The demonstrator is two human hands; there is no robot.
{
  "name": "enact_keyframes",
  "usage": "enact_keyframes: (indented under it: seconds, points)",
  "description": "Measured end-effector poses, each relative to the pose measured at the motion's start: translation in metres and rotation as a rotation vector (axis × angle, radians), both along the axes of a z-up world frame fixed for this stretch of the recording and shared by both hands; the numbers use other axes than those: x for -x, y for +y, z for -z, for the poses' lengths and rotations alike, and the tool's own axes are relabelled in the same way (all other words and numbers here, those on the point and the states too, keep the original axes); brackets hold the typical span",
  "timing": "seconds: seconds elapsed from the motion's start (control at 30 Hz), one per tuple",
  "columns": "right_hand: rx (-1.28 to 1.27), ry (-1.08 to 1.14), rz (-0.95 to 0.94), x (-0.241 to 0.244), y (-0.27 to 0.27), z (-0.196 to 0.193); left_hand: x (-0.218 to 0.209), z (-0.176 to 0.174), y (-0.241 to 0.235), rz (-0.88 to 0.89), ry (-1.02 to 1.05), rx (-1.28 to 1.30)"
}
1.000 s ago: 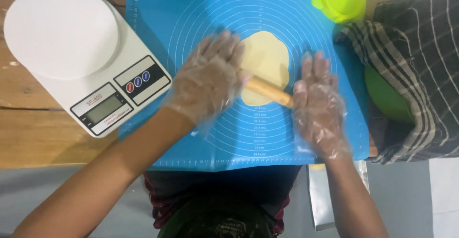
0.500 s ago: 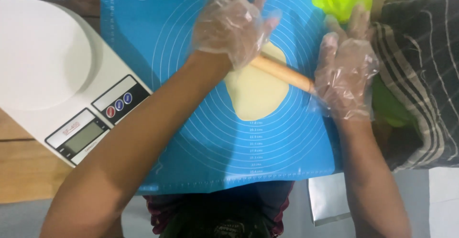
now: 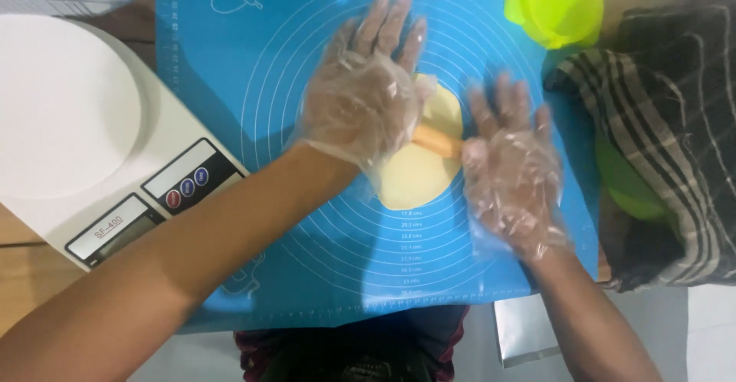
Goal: Rolling out dough portions, placing them in a mold, adding filling, and sealing to create pastries.
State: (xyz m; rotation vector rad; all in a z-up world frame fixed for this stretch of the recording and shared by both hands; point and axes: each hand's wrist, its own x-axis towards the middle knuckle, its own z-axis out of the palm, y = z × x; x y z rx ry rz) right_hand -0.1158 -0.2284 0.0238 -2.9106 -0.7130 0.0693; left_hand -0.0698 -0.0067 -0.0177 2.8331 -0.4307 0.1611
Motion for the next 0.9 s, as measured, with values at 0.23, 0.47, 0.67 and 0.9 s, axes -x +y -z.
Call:
enact_keyframes:
  seconds: [0.23, 0.47, 0.67, 0.9]
  points:
    - [-0.035, -0.123, 0.097, -0.039, -0.009, 0.001, -0.057, -0.007, -0.009, 0.082, 0.185, -0.018]
    - [-0.461, -0.126, 0.009, -0.069, -0.008, 0.008, -0.066, -0.038, -0.010, 0.004, 0.242, -0.004]
    - [-0.731, -0.134, -0.034, -0.097, -0.015, 0.016, -0.086, -0.030, -0.017, -0.095, 0.174, 0.118]
    - [-0.639, -0.099, -0.242, -0.110, -0.036, 0.026, -0.087, -0.037, -0.015, 0.122, 0.009, -0.370]
